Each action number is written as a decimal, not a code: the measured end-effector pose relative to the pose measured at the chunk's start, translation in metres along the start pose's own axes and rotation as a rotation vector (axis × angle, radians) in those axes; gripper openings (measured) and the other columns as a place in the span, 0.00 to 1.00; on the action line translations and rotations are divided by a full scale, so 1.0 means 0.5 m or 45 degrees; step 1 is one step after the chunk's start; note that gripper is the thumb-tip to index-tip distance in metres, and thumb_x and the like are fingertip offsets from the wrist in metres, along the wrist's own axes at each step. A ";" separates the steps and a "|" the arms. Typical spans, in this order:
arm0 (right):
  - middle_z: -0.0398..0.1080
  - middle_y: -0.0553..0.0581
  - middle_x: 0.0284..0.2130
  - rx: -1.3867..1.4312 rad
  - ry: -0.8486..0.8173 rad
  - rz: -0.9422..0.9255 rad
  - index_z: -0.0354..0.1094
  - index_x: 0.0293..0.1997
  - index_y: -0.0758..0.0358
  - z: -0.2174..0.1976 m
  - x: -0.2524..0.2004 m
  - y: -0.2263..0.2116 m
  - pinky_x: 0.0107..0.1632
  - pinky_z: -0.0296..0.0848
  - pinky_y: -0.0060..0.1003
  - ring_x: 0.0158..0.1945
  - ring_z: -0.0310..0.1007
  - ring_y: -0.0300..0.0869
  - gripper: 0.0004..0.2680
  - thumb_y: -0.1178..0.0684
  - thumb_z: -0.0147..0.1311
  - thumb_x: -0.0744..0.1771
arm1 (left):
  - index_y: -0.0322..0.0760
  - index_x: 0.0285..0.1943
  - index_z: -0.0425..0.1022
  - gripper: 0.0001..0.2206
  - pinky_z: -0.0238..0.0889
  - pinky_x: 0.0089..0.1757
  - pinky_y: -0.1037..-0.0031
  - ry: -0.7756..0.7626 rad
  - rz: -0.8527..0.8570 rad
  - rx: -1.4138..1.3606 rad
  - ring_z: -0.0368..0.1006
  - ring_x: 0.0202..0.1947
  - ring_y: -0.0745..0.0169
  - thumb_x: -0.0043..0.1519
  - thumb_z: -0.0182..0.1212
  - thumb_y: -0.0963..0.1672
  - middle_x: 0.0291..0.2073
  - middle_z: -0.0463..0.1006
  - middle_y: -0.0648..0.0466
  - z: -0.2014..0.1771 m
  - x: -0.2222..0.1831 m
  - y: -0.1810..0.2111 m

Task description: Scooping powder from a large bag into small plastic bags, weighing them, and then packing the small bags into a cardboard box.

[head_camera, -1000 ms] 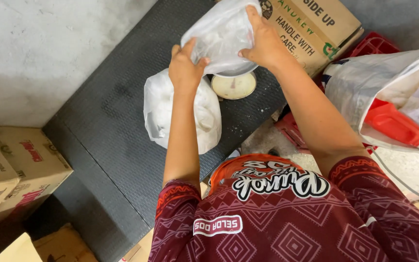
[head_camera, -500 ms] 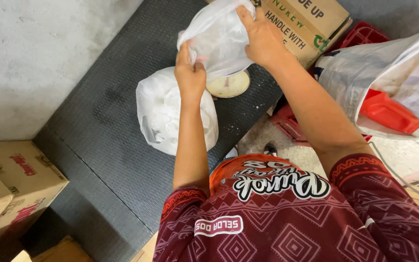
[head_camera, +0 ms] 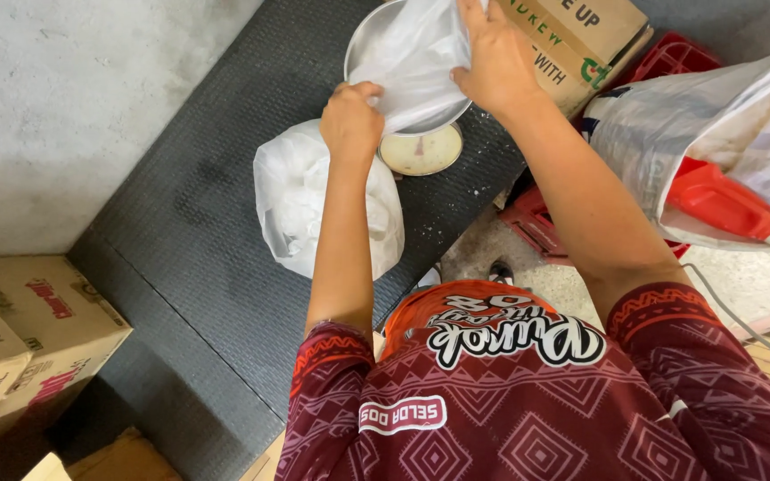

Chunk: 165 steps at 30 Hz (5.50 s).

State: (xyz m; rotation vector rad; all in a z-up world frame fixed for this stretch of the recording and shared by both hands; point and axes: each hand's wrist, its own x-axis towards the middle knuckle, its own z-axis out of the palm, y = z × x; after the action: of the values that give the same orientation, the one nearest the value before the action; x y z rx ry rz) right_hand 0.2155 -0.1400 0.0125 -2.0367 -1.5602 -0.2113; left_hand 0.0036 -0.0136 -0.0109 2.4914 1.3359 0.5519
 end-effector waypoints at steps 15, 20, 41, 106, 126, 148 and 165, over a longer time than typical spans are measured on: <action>0.56 0.72 0.65 -0.046 -0.171 -0.014 0.67 0.72 0.47 -0.007 0.007 -0.004 0.45 0.73 0.51 0.42 0.75 0.62 0.34 0.68 0.60 0.56 | 0.43 0.64 0.73 0.29 0.68 0.53 0.63 0.079 0.069 -0.309 0.70 0.61 0.41 0.50 0.72 0.39 0.69 0.62 0.42 -0.024 -0.026 0.017; 0.67 0.62 0.57 -0.194 0.260 -0.185 0.77 0.58 0.52 -0.054 -0.006 -0.046 0.58 0.60 0.54 0.58 0.68 0.58 0.21 0.60 0.66 0.59 | 0.37 0.67 0.70 0.27 0.65 0.58 0.64 -0.006 0.030 -0.409 0.68 0.65 0.44 0.56 0.68 0.40 0.70 0.65 0.44 -0.012 -0.017 0.021; 0.77 0.66 0.46 0.383 -0.126 -0.231 0.76 0.51 0.64 -0.061 -0.068 -0.087 0.60 0.66 0.53 0.51 0.75 0.58 0.10 0.52 0.59 0.68 | 0.50 0.74 0.68 0.29 0.50 0.68 0.48 0.260 0.367 -0.398 0.49 0.75 0.26 0.62 0.70 0.48 0.76 0.49 0.30 -0.085 -0.087 0.054; 0.75 0.56 0.24 -0.379 0.250 1.267 0.78 0.35 0.60 -0.397 -0.621 0.471 0.29 0.71 0.40 0.22 0.72 0.45 0.12 0.44 0.73 0.65 | 0.27 0.46 0.80 0.11 0.71 0.45 0.63 -0.375 0.514 -0.884 0.79 0.42 0.42 0.67 0.59 0.44 0.47 0.81 0.42 0.326 -0.153 0.479; 0.78 0.63 0.32 -0.715 -0.468 0.691 0.73 0.57 0.65 -0.191 -0.573 0.413 0.30 0.74 0.47 0.27 0.78 0.52 0.14 0.51 0.60 0.67 | 0.32 0.50 0.83 0.12 0.72 0.48 0.65 -0.429 0.492 -0.808 0.81 0.46 0.49 0.67 0.60 0.46 0.51 0.82 0.43 0.305 -0.165 0.457; 0.76 0.56 0.25 -0.755 -0.358 0.608 0.75 0.35 0.59 -0.200 -0.471 0.414 0.35 0.69 0.44 0.35 0.76 0.48 0.07 0.48 0.62 0.61 | 0.33 0.50 0.83 0.13 0.72 0.44 0.67 -0.456 0.516 -0.788 0.81 0.42 0.49 0.66 0.60 0.47 0.52 0.81 0.43 0.305 -0.170 0.465; 0.79 0.55 0.30 -0.764 -0.780 0.647 0.78 0.34 0.55 -0.158 -0.507 0.424 0.35 0.75 0.43 0.33 0.81 0.47 0.05 0.53 0.56 0.63 | 0.34 0.47 0.83 0.14 0.69 0.52 0.62 -0.460 0.607 -0.694 0.78 0.52 0.41 0.66 0.61 0.49 0.55 0.80 0.42 0.295 -0.172 0.473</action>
State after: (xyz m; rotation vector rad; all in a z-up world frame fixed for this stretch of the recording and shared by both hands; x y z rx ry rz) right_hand 0.3497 -0.4291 -0.1056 -3.1194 -1.3175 0.1865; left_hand 0.2008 -0.2213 -0.0662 2.2783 0.3834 0.4490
